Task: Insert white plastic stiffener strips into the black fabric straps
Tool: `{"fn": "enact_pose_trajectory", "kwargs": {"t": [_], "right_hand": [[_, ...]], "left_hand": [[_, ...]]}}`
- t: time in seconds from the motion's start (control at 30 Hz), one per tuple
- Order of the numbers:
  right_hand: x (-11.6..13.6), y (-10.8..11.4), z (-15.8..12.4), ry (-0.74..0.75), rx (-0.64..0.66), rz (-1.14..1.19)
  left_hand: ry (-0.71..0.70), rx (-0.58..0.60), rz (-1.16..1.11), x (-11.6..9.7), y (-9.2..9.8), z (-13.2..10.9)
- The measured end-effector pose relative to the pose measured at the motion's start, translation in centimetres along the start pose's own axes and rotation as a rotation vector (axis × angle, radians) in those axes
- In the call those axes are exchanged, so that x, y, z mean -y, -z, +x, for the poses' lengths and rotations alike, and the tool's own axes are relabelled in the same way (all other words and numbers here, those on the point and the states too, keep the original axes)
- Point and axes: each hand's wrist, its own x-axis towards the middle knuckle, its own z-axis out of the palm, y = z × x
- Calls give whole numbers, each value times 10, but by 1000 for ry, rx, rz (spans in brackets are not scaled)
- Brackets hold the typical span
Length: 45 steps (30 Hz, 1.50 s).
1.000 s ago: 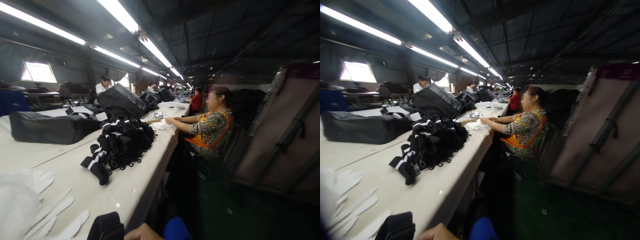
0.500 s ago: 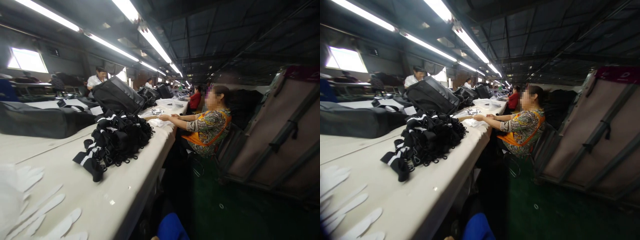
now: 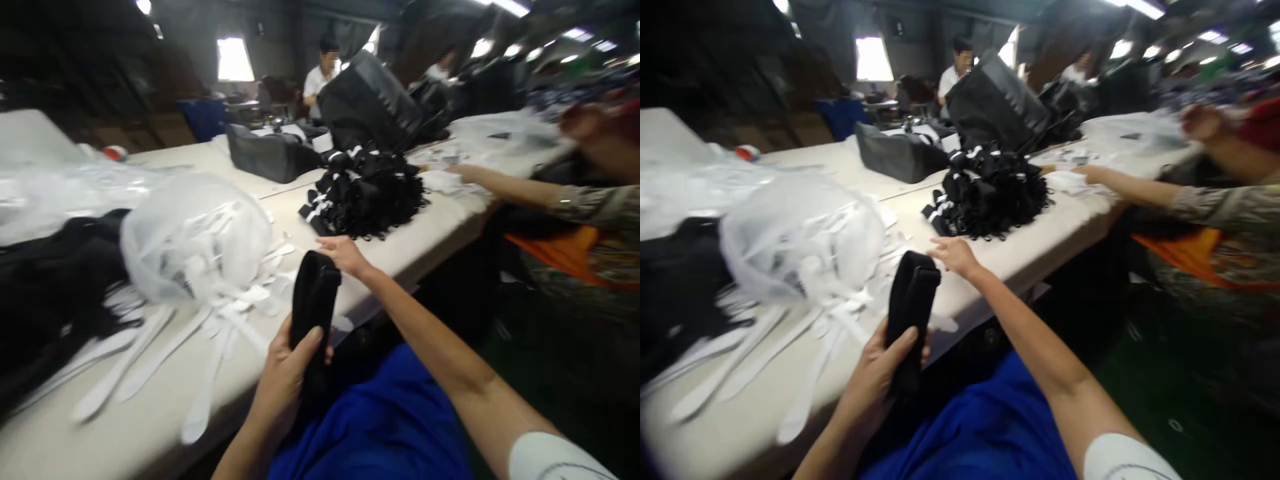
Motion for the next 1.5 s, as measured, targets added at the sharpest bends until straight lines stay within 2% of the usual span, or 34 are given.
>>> {"fn": "enact_pose_trajectory", "kwargs": {"t": [0.07, 0.13, 0.27, 0.3, 0.37, 0.43, 0.53, 0.6, 0.67, 0.73, 0.8, 0.87, 0.97, 1.03, 1.1, 1.2, 1.27, 1.3, 1.37, 1.5], "right_hand": [[-2, -9, 0, 58, -29, -2], [-3, -5, -22, 77, 11, 81], [-7, 5, -97, -164, 474, 555], [-9, 5, -114, -222, 515, 618], [-14, 7, -139, -280, 434, 597], [-18, 13, -151, -252, 307, 480], [-20, 32, -158, -164, 278, 350], [-17, 43, -163, -143, 267, 300], [-11, 47, -171, -147, 177, 280], [-6, 45, -182, -122, 69, 289], [-4, 41, -192, -81, 28, 336], [-6, 38, -199, -76, 81, 406], [-14, 39, -204, -81, 254, 539], [-20, 41, -205, -45, 337, 526], [-26, 41, -208, 63, 288, 315], [-32, 39, -214, 348, 64, -186], [-36, 36, -220, 467, -5, -389], [-39, 34, -224, 463, -1, -428], [-46, 31, -230, 363, 56, -378], [-64, 24, -242, -40, 246, -12]], "left_hand": [[-31, 27, -21, 1, 9, 3], [-44, 52, -59, 1, 12, 5], [-41, 62, -68, 4, 12, 5], [-43, 82, -56, 5, 12, 5], [-33, 127, -15, 10, 12, 5], [2, 170, 43, 14, 13, 5], [81, 223, 116, 21, 12, 3], [114, 226, 123, 25, 9, 3], [129, 206, 107, 29, 5, 3], [126, 182, 100, 32, 1, 3], [119, 166, 127, 34, -3, 4], [113, 167, 174, 36, -6, 4], [81, 179, 245, 39, -6, 3], [73, 199, 296, 43, -4, 3], [87, 235, 376, 51, -1, 3], [107, 301, 535, 71, 1, 3], [97, 321, 621, 84, 1, 1], [84, 340, 649, 89, 0, 0], [55, 401, 697, 96, 0, -3], [100, 540, 720, 106, 7, -11]]}}
